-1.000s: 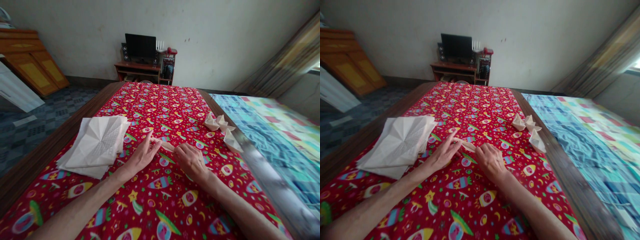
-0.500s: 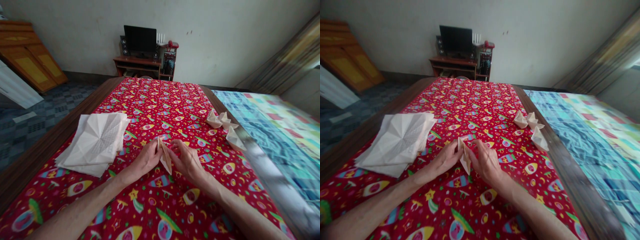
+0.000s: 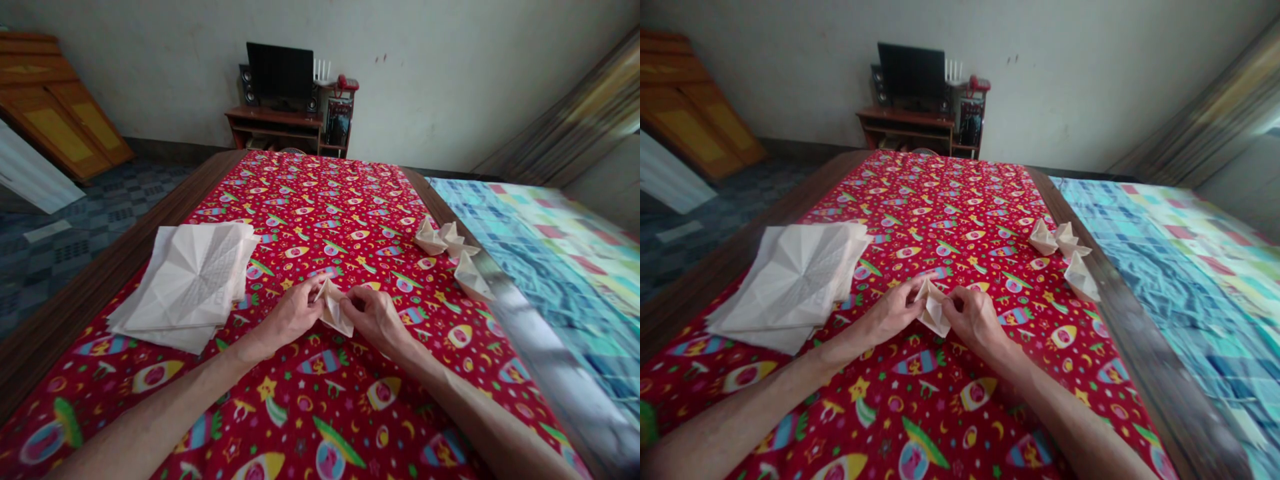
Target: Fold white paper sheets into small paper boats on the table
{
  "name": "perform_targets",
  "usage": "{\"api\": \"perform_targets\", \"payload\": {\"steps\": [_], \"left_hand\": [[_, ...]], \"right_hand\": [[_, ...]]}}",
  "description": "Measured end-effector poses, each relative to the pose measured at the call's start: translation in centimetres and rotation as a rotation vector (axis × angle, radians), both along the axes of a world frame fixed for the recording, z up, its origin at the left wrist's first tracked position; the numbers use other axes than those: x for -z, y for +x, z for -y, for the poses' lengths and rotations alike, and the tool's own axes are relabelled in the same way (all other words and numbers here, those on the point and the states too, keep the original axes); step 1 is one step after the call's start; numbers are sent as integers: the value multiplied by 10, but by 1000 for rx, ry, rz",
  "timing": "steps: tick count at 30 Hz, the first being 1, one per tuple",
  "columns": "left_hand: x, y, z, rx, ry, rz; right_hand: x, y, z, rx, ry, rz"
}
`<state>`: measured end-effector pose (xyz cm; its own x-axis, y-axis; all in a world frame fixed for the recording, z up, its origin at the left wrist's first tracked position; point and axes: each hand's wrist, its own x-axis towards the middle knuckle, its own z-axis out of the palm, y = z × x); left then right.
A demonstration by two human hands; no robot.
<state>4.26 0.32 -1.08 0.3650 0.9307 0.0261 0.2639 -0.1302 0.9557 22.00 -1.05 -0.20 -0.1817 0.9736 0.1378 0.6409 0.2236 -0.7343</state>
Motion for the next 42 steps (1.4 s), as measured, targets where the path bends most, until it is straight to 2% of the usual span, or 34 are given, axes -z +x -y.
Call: {"api": "perform_targets", "payload": {"steps": [4, 11, 14, 17, 19, 21, 28, 34, 39, 42], "left_hand": [[0, 0, 0, 18, -137, 172], [2, 0, 2, 41, -192, 272], [-5, 2, 5, -13, -175, 218], [-10, 4, 6, -29, -176, 178], [-10, 5, 6, -36, -182, 177], [-8, 5, 5, -55, -164, 171], [-5, 3, 6, -79, -93, 126], [-5, 4, 7, -74, -111, 165], [-2, 3, 8, -43, -170, 237], [2, 2, 8, -70, -178, 215]], "right_hand": [[0, -1, 0, -15, 6, 8], [5, 1, 3, -14, 34, 31], [-4, 2, 11, -12, 218, 3], [-15, 2, 20, -113, 375, 1], [-17, 1, 24, -209, 366, 26], [-15, -1, 25, -245, 367, 34], [-7, -3, 22, -222, 349, -45], [-10, 0, 18, -169, 312, -34], [-6, 5, 12, -145, 254, -13], [-6, 8, 8, -135, 242, -5]]}}
